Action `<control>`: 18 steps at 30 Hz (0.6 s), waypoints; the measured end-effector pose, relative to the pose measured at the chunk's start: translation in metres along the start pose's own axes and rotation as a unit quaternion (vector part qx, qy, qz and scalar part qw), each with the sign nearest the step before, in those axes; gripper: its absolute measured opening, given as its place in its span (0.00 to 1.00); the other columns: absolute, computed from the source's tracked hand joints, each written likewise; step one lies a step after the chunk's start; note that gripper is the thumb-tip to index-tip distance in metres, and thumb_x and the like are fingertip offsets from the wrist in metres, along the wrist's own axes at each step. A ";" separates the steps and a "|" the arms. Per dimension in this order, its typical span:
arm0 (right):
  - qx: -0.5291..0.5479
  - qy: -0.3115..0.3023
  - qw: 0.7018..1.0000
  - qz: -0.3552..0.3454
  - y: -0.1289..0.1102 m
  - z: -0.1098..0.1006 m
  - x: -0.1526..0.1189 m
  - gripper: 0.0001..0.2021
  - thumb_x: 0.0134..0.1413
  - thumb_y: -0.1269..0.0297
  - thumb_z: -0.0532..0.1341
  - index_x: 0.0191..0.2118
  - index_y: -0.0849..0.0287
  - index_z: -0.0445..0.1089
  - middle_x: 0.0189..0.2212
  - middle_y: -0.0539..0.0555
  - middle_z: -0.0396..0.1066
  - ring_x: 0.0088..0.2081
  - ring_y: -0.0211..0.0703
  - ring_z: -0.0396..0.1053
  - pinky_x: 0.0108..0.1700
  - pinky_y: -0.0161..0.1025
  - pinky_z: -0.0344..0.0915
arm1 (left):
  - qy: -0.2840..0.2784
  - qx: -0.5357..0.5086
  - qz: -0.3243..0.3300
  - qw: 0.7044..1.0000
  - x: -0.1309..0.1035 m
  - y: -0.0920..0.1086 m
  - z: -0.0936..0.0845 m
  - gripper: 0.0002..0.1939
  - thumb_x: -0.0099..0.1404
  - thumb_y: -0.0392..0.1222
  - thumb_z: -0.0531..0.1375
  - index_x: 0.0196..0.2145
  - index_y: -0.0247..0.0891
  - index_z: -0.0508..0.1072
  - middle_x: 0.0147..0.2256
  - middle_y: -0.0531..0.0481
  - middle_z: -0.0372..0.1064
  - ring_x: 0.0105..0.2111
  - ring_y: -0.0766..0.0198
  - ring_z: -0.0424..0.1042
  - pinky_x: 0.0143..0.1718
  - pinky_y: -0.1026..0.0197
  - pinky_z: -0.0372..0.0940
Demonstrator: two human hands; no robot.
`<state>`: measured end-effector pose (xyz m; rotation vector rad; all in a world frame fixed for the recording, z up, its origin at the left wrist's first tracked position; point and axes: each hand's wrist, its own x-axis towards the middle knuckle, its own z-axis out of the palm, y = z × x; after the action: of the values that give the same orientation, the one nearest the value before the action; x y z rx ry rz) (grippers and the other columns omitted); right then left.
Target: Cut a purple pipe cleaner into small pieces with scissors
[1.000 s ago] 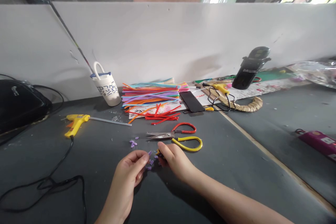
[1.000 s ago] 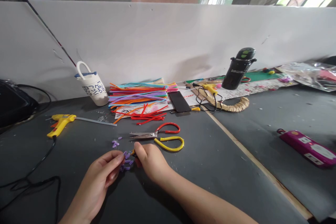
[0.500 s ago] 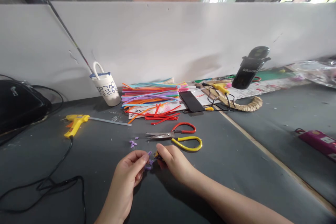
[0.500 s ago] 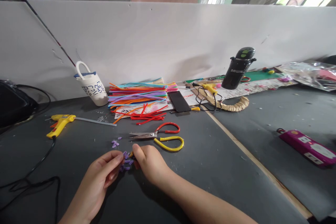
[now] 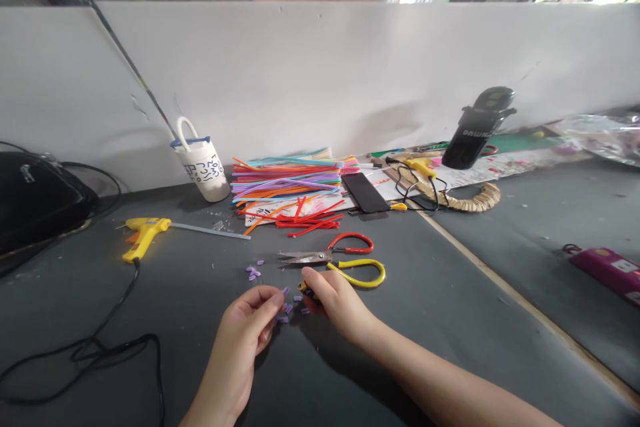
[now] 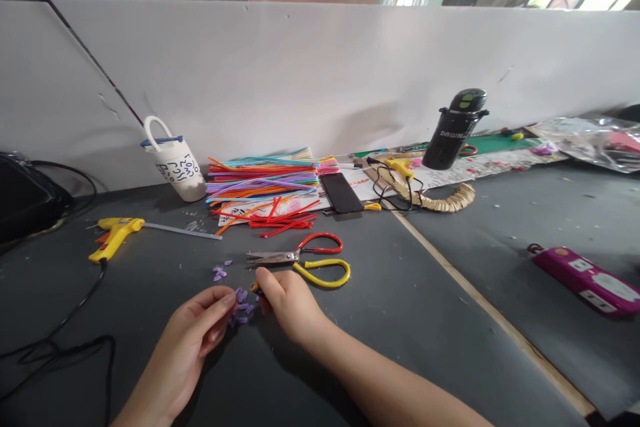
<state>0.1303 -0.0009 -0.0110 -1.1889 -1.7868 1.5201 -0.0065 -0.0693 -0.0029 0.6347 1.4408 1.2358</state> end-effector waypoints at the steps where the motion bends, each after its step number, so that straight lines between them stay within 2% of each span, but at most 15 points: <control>1: -0.002 -0.002 1.000 0.001 0.001 0.001 0.000 0.27 0.58 0.49 0.45 0.15 0.59 0.57 0.13 0.48 0.56 0.18 0.33 0.53 0.24 0.32 0.51 | 0.002 0.000 -0.002 1.000 0.000 0.000 0.000 0.11 0.52 0.46 0.63 0.26 0.35 0.71 0.15 0.60 0.51 0.16 0.75 0.46 0.15 0.72 0.38; 9: -0.024 -0.010 1.000 0.003 0.001 0.002 0.000 0.25 0.60 0.56 0.44 0.14 0.59 0.57 0.13 0.48 0.56 0.18 0.34 0.54 0.24 0.33 0.51 | 0.010 -0.004 0.005 1.000 -0.002 0.003 0.001 0.11 0.51 0.45 0.64 0.25 0.35 0.71 0.15 0.60 0.50 0.16 0.75 0.45 0.15 0.72 0.38; 18: -0.029 -0.022 0.999 -0.004 0.006 0.003 -0.001 0.26 0.61 0.54 0.44 0.14 0.59 0.58 0.13 0.47 0.56 0.18 0.34 0.55 0.25 0.33 0.50 | 0.005 0.003 0.004 1.000 -0.001 0.002 0.000 0.10 0.53 0.45 0.63 0.25 0.35 0.70 0.15 0.61 0.50 0.16 0.75 0.45 0.15 0.72 0.38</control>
<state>0.1297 -0.0036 -0.0171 -1.1816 -1.8752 1.5100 -0.0064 -0.0694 -0.0007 0.6386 1.4522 1.2427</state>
